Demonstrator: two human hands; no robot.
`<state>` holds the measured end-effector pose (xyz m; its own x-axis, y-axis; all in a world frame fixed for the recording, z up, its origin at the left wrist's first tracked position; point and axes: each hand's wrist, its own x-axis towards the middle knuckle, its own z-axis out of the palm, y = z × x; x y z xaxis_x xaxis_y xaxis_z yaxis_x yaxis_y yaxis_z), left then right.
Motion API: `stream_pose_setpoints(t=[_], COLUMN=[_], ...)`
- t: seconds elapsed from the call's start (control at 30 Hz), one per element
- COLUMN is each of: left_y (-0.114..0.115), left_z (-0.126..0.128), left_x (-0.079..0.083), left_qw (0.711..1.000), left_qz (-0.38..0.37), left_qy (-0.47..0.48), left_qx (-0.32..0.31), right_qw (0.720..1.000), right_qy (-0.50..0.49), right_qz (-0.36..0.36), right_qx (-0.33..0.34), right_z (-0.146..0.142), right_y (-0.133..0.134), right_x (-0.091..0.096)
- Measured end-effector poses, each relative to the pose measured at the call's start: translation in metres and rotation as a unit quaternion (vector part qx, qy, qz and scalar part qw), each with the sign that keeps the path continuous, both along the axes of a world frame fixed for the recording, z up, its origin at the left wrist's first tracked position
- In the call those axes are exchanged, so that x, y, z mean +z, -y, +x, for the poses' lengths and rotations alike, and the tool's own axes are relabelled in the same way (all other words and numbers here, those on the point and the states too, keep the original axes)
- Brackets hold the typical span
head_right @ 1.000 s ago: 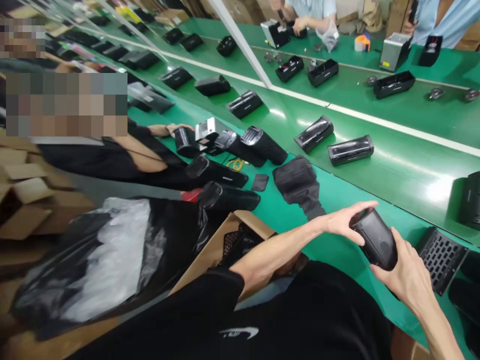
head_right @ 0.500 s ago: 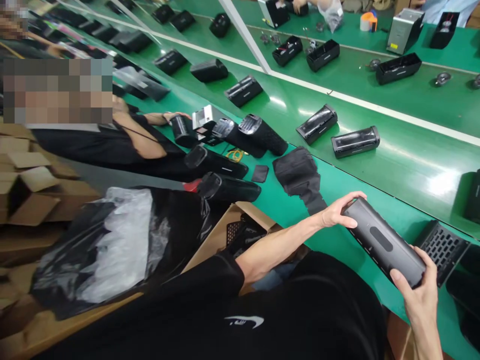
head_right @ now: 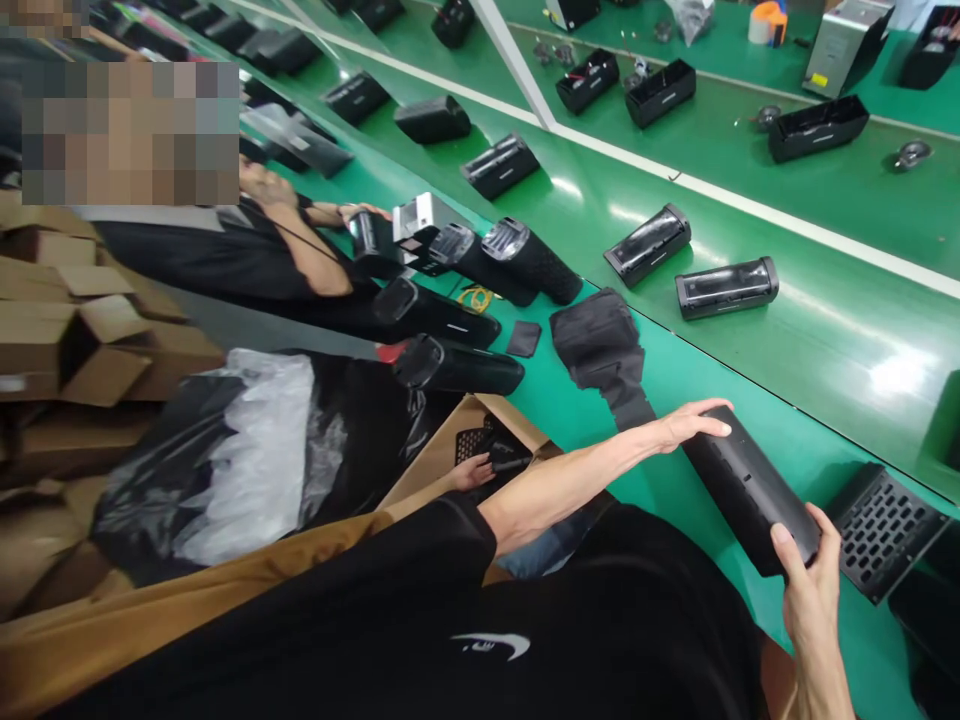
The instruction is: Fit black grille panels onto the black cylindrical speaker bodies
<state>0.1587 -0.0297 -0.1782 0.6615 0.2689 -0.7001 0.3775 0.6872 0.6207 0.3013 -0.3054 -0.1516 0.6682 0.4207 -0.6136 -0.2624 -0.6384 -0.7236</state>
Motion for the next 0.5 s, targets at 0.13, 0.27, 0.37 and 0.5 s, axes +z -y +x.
stream_pose_setpoints(t=[0.13,0.27,0.37,0.5], left_y=[-0.015,-0.028,-0.039,-0.055], left_z=[-0.005,-0.001,0.014,0.039], left_x=[-0.003,-0.008,-0.014,-0.021], left_qw=[0.997,0.998,0.999,0.987], left_qz=[0.026,0.034,0.035,0.074], left_qy=[0.012,0.026,0.001,-0.024], left_qx=[-0.071,-0.048,-0.017,0.138], right_qw=[1.0,0.997,0.992,0.974], right_qy=[-0.018,-0.033,-0.063,-0.121], right_qz=[-0.004,0.024,0.056,0.115], right_qx=[0.002,-0.061,-0.099,-0.152], right_z=[-0.002,-0.004,0.006,0.058], right_y=[-0.004,-0.018,-0.043,-0.095], right_x=[-0.01,-0.008,-0.008,-0.018])
